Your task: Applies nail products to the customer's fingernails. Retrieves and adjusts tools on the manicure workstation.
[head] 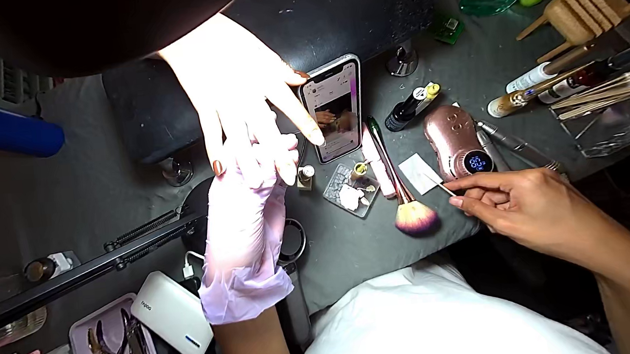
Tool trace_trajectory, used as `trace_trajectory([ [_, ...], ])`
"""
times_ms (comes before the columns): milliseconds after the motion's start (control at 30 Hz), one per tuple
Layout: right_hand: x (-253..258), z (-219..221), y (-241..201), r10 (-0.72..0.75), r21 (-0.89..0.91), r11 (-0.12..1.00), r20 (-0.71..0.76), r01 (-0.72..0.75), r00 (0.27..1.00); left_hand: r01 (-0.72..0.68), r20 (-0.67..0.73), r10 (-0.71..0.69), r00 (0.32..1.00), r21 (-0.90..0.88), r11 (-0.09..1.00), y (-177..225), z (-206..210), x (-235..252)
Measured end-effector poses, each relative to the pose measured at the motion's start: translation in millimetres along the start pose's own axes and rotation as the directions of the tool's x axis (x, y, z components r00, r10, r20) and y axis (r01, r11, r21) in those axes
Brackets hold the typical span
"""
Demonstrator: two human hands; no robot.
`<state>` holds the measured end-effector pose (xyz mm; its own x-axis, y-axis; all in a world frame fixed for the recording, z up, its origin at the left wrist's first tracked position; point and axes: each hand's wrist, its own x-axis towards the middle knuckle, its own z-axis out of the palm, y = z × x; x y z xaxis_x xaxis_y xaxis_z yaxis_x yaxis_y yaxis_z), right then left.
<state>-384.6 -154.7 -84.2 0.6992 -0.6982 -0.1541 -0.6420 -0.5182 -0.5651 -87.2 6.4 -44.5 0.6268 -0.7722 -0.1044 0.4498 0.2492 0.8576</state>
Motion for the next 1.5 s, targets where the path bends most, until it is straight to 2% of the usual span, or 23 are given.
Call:
trace_trajectory([
  [167,4,12,-5,0.007,-0.041,0.999,0.105,-0.002,0.994,-0.004,0.003,0.004,1.0,0.008,1.0,-1,-3,-1],
  [300,4,4,-3,0.04,0.005,0.999,0.264,-0.043,0.964,-0.013,0.011,0.014,1.0,-0.017,1.0,-2,-5,-1],
  [433,2,-5,8,0.008,0.191,0.977,0.4,-0.091,0.917,-0.007,-0.002,0.007,1.0,-0.004,1.0,-1,-2,0],
  [533,1,-13,14,-0.038,0.35,0.928,0.425,-0.126,0.904,-0.003,0.011,0.003,1.0,-0.029,1.0,0,-5,0],
  [667,-3,-24,23,-0.12,0.44,0.894,0.422,-0.087,0.899,0.001,0.012,0.0,1.0,-0.052,0.999,0,-5,0],
  [733,-6,-29,27,-0.187,0.535,0.844,0.341,-0.027,0.921,-0.008,0.0,0.008,1.0,-0.045,0.999,1,0,-1],
  [800,0,-34,19,-0.246,0.668,0.744,0.236,0.027,0.94,-0.005,0.002,0.005,1.0,-0.028,1.0,3,1,-2],
  [900,19,-29,-12,-0.266,0.755,0.619,-0.059,0.217,0.962,0.007,0.043,-0.005,0.999,-0.05,0.999,3,-2,-1],
  [1000,43,-5,-64,-0.282,0.69,0.548,-0.38,0.473,0.881,0.023,0.044,-0.02,0.999,-0.073,0.997,3,-1,-1],
  [1133,68,23,-140,-0.278,0.603,0.459,-0.6,0.653,0.75,0.024,0.032,-0.022,0.999,-0.088,0.996,5,2,-3],
  [1200,72,37,-160,-0.257,0.524,0.486,-0.68,0.7,0.687,0.028,0.006,-0.028,1.0,-0.101,0.994,6,4,-3],
  [1267,74,48,-168,-0.223,0.48,0.52,-0.722,0.706,0.655,0.036,0.006,-0.036,0.999,-0.11,0.993,7,4,-3],
  [1367,75,57,-171,-0.202,0.48,0.542,-0.722,0.69,0.661,0.039,0.033,-0.036,0.999,-0.112,0.993,7,3,-4],
  [1500,77,60,-173,-0.207,0.494,0.519,-0.719,0.698,0.663,0.036,0.024,-0.034,0.999,-0.105,0.994,6,2,-4],
])
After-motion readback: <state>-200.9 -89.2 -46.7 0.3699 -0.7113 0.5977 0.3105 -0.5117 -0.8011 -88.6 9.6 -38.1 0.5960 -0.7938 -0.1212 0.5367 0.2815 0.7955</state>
